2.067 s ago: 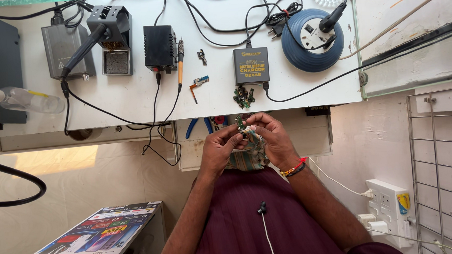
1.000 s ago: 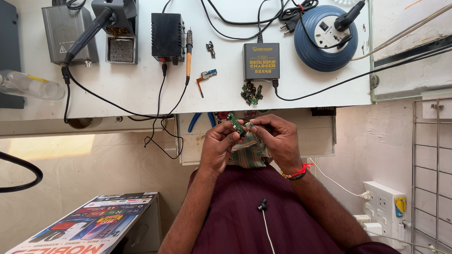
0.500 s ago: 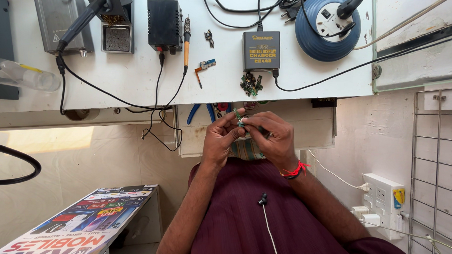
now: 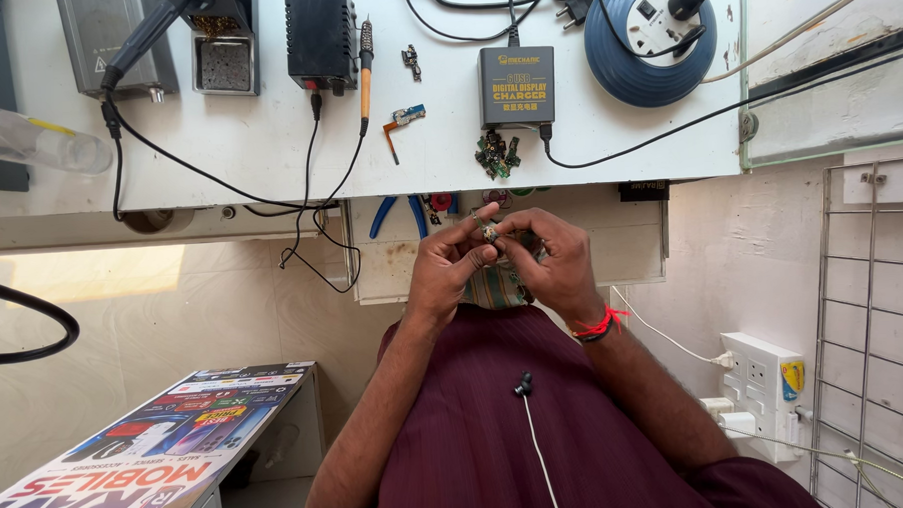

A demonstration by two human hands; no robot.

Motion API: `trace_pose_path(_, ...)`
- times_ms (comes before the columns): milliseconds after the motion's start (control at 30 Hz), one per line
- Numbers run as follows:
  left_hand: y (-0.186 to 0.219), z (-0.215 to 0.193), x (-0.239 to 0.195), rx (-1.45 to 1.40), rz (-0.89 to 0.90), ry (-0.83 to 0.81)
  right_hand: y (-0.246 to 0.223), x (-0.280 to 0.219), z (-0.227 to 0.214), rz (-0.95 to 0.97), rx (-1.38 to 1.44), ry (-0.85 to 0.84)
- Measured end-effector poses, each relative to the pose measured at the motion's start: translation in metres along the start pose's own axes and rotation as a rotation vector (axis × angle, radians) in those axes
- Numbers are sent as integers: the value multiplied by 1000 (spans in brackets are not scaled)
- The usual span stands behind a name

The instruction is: The person wipes small electronic components with a cloth, handling them one at a time. The person repeatedly picks up components, wipes them, and places them back on the workbench.

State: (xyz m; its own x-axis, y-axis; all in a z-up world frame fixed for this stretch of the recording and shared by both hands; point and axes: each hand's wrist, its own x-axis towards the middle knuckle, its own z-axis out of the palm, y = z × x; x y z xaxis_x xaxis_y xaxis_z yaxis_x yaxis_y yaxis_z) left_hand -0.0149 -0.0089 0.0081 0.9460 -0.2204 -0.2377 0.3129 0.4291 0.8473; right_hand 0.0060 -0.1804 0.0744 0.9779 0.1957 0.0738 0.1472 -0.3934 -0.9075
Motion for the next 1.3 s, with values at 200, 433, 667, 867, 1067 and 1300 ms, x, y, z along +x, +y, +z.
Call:
trace_pose_path(200,19,9,-6,165,79,-56,12,0,-15,77,156,-102)
trace_pose_path(433,24,20,3,858,89,-11,8,8,4,27,69,-26)
trace_pose_path(667,14,16,1,825,16,-39,20,7,-5,238,174,-150)
trace_pose_path(867,5,23,2,971,36,-41,29,8,-11,258,373,-141)
trace_pose_path(1067,1,24,3,1071,-20,-42,19,3,17,73,133,93)
trace_pose_path(1300,-8,22,2,987,90,-37,5,2,12,-30,98,106)
